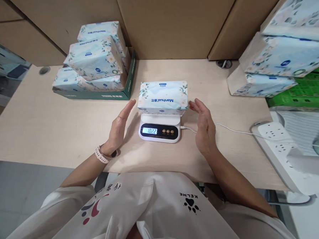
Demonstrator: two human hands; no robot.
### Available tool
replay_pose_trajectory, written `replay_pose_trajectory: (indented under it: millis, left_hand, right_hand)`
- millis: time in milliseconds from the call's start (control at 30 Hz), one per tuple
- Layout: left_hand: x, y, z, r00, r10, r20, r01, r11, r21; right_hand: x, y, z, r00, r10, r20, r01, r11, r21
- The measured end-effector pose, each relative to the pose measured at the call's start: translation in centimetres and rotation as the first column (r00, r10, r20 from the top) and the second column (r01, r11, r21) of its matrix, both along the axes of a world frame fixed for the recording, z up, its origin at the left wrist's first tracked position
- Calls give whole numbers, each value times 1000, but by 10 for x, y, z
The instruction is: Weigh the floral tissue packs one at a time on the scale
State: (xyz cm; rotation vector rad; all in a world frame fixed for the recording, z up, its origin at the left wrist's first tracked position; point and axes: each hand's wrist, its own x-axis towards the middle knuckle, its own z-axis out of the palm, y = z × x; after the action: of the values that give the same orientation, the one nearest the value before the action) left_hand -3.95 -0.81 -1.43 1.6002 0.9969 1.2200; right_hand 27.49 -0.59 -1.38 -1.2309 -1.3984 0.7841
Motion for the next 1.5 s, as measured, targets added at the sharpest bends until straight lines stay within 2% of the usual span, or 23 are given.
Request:
replay_pose_trajectory:
  millis: [200, 300, 600, 767, 1067, 1300, 1500]
  left_hand:
    - [-1, 0, 1, 992, -29, -124, 28, 1000, -14]
    - [0, 0, 2, 991, -42, -130, 38, 999, -35]
    - [-3, 10, -11, 998, 9, -55, -10, 1000, -16]
    - [-3, 15, -17, 999, 46, 1, -46, 999, -15]
    - [-1, 17, -15, 995, 98, -2, -98, 994, 48]
    - [1, 19, -11, 993, 117, 9, -117, 993, 17]
    - [0, 19, -11, 993, 117, 25, -117, 993, -4]
  right_hand:
    - [3, 2, -4, 982, 179, 68, -171, 979, -107]
    - [3, 2, -5, 971, 215, 108, -202, 972, -121]
    - [1, 7, -2, 975, 196, 107, -184, 977, -112]
    - [0, 7, 2, 968, 172, 181, -152, 981, -121]
    - [3, 18, -6, 983, 107, 147, -96, 992, -78]
    - [5, 24, -12, 984, 63, 167, -58, 998, -31]
    - [3, 28, -12, 982, 40, 187, -33, 999, -42]
